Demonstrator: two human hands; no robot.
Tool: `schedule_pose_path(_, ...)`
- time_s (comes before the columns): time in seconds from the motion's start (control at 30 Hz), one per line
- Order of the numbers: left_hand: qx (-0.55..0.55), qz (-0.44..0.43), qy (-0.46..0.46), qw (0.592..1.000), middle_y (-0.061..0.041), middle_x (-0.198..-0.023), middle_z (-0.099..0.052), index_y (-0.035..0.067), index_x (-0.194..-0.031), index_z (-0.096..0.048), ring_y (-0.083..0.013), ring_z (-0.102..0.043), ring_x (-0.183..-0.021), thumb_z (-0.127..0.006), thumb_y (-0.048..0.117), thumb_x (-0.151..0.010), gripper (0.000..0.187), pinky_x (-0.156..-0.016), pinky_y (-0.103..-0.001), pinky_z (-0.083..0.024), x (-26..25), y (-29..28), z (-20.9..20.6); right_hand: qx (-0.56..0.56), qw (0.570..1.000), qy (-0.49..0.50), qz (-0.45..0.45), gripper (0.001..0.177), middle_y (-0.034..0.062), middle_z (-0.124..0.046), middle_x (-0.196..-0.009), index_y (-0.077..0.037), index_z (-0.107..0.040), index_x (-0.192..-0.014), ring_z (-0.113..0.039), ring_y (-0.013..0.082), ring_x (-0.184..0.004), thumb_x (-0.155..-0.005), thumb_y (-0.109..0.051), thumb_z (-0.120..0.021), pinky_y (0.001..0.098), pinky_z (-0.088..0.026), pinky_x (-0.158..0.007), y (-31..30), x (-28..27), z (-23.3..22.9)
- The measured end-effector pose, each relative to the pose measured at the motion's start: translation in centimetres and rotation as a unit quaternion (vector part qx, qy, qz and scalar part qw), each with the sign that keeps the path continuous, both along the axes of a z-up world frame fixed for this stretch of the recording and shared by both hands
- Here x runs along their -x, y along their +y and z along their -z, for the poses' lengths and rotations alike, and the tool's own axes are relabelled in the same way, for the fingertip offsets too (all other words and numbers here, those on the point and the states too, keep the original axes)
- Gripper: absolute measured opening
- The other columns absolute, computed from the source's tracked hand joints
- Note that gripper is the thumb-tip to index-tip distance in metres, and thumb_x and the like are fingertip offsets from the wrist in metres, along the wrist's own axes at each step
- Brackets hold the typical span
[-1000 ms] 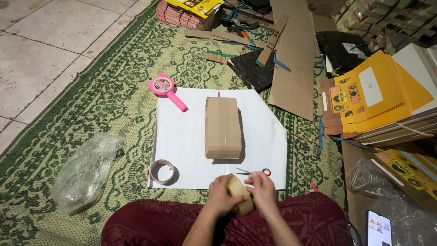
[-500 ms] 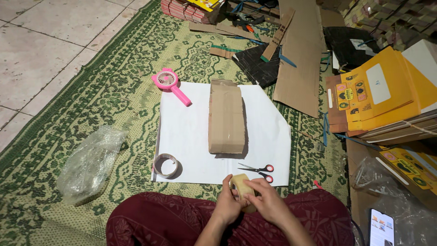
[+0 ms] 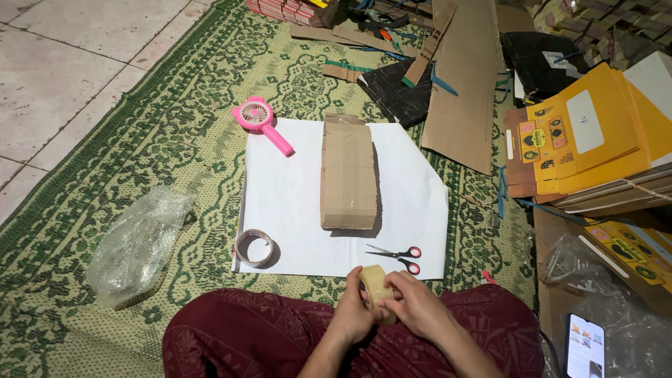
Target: The person tapes a cardboard box, wraps it in patterned paper, and then wraps a pink tumbler in bubble wrap. The person uses scissors to cut tape and paper, and secures the items with tape.
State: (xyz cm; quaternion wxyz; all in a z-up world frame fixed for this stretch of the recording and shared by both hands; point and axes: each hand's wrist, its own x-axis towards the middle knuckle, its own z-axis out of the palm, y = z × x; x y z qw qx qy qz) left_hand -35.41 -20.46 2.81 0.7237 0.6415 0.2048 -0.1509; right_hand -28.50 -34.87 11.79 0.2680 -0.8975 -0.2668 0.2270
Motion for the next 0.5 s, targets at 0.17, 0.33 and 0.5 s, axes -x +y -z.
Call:
schedule_pose_path(0.17, 0.004, 0.0, 0.003, 1.0, -0.006, -0.103, -0.065, 0.02, -0.161, -0.013, -0.0153, -0.069, -0.094, -0.078, -0.005, -0.079, 0.107, -0.082, -0.029, -0.061, -0.2, 0.2, -1.0, -0.041, 0.999, 0.019, 0.026, 0.039, 0.0145, -0.069, -0.105, -0.005, -0.059, -0.115, -0.076, 0.0273, -0.091, -0.083, -0.014, -0.079, 0.0356, -0.062, -0.074, 0.2, 0.1, -0.4)
schedule_pose_path(0.33, -0.013, 0.009, 0.022, 1.0, -0.007, -0.102, -0.066, 0.022, -0.162, -0.013, -0.0169, -0.068, -0.093, -0.081, -0.002, -0.079, 0.11, -0.084, -0.03, -0.06, -0.1, 0.3, -1.3, -0.024, 0.999, 0.01, 0.026, 0.032, 0.0143, -0.07, -0.1, -0.002, -0.06, -0.106, -0.077, 0.027, -0.087, -0.083, -0.014, -0.079, 0.036, -0.063, -0.071, 0.2, 0.0, -0.1)
schedule_pose_path(0.5, 0.008, 0.001, 0.019, 1.0, -0.005, -0.104, -0.066, 0.021, -0.161, -0.012, -0.0144, -0.069, -0.094, -0.082, -0.002, -0.078, 0.111, -0.085, -0.028, -0.06, -0.3, 0.4, -1.8, 0.012, 1.0, -0.014, 0.017, 0.026, 0.0121, -0.07, -0.091, -0.003, -0.066, -0.101, -0.074, 0.0283, -0.08, -0.085, -0.018, -0.08, 0.038, -0.06, -0.07, -0.3, -0.1, 0.7)
